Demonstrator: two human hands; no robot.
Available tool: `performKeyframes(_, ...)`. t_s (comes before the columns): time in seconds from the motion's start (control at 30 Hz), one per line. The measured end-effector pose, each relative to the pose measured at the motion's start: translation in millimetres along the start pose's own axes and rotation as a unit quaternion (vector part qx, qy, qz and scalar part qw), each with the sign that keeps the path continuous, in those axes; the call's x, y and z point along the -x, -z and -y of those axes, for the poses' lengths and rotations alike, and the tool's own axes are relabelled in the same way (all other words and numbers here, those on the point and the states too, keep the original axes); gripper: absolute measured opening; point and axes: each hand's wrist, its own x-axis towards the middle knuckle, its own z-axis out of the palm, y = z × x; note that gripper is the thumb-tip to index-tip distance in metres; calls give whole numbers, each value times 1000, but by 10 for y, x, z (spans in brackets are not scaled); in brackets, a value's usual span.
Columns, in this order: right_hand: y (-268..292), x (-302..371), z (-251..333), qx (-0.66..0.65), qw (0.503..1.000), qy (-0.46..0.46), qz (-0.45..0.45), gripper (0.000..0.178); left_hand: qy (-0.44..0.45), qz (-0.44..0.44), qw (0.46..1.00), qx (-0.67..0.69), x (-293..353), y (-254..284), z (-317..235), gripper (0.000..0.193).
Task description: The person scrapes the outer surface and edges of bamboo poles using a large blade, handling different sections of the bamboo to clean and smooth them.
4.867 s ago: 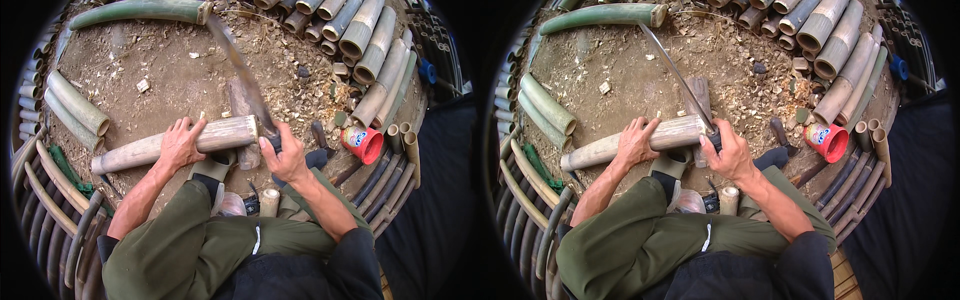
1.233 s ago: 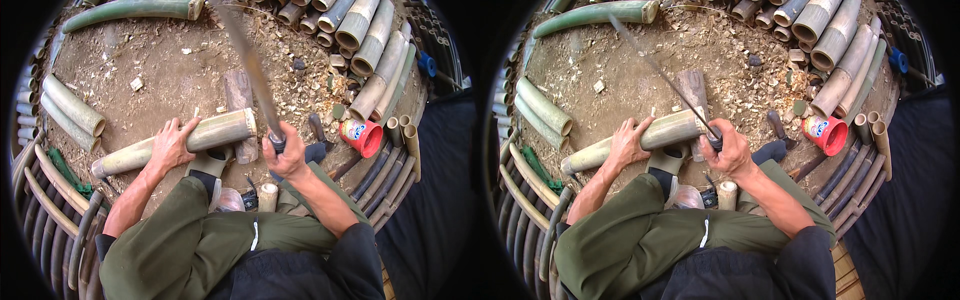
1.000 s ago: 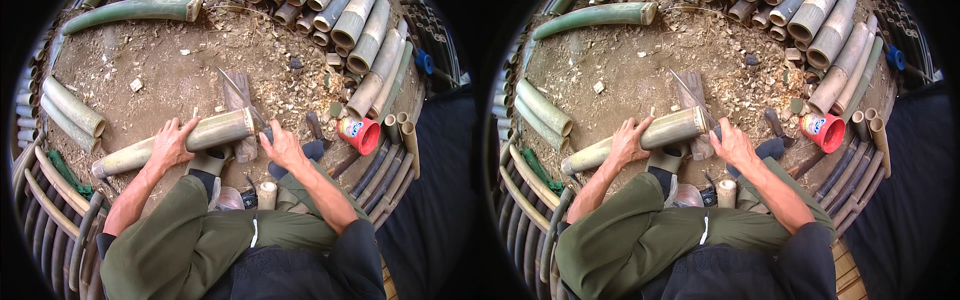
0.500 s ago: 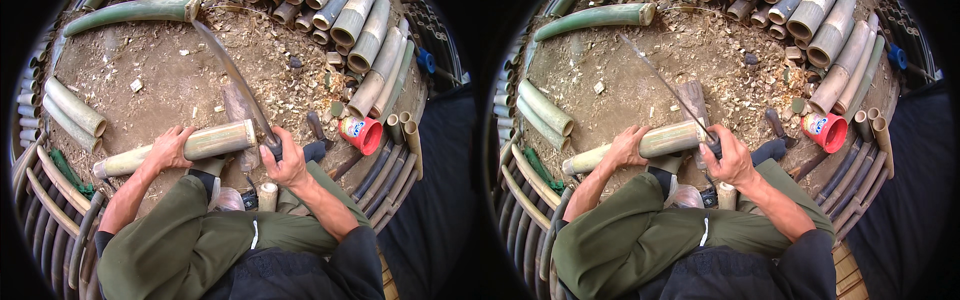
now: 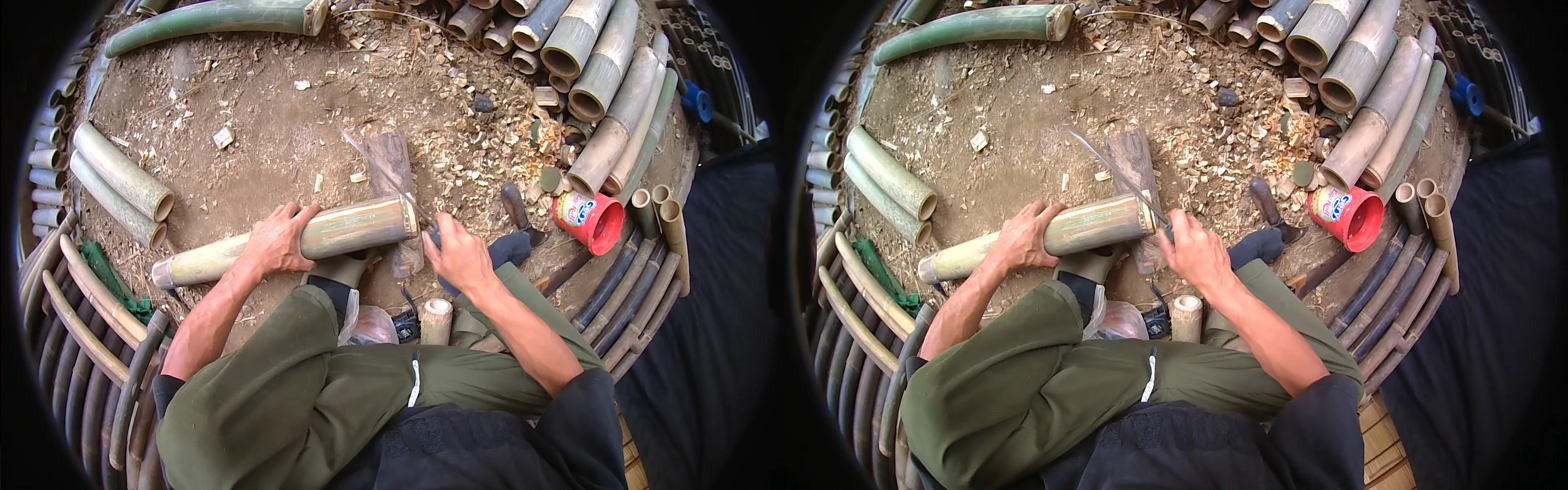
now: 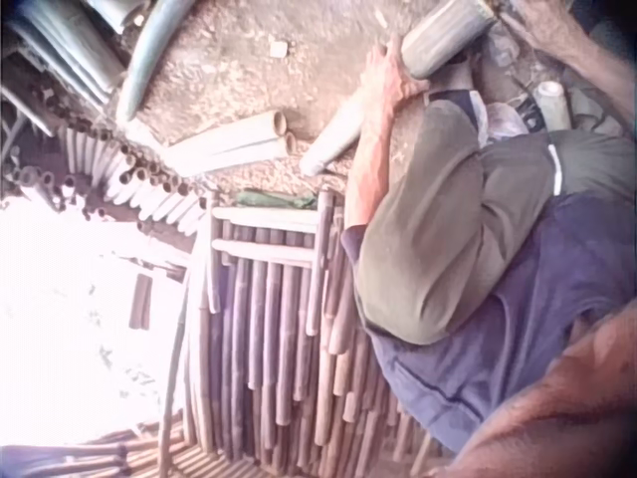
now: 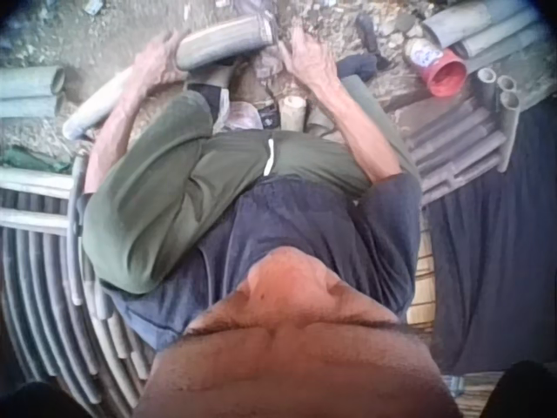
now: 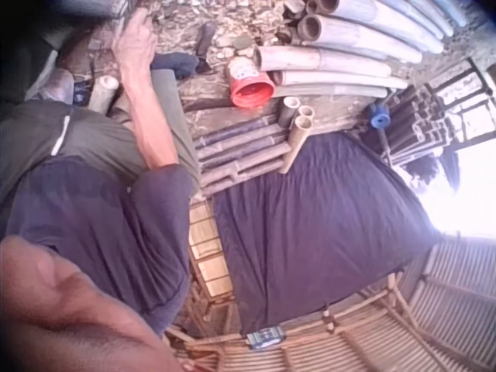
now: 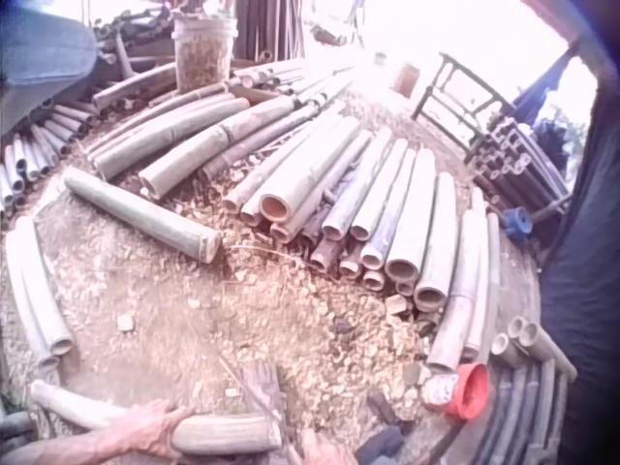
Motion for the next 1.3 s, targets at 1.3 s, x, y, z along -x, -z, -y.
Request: performKeyframes(1.3, 286, -136, 196, -204, 976, 43, -56, 34, 11, -139, 989, -56, 254, -396, -135, 97)
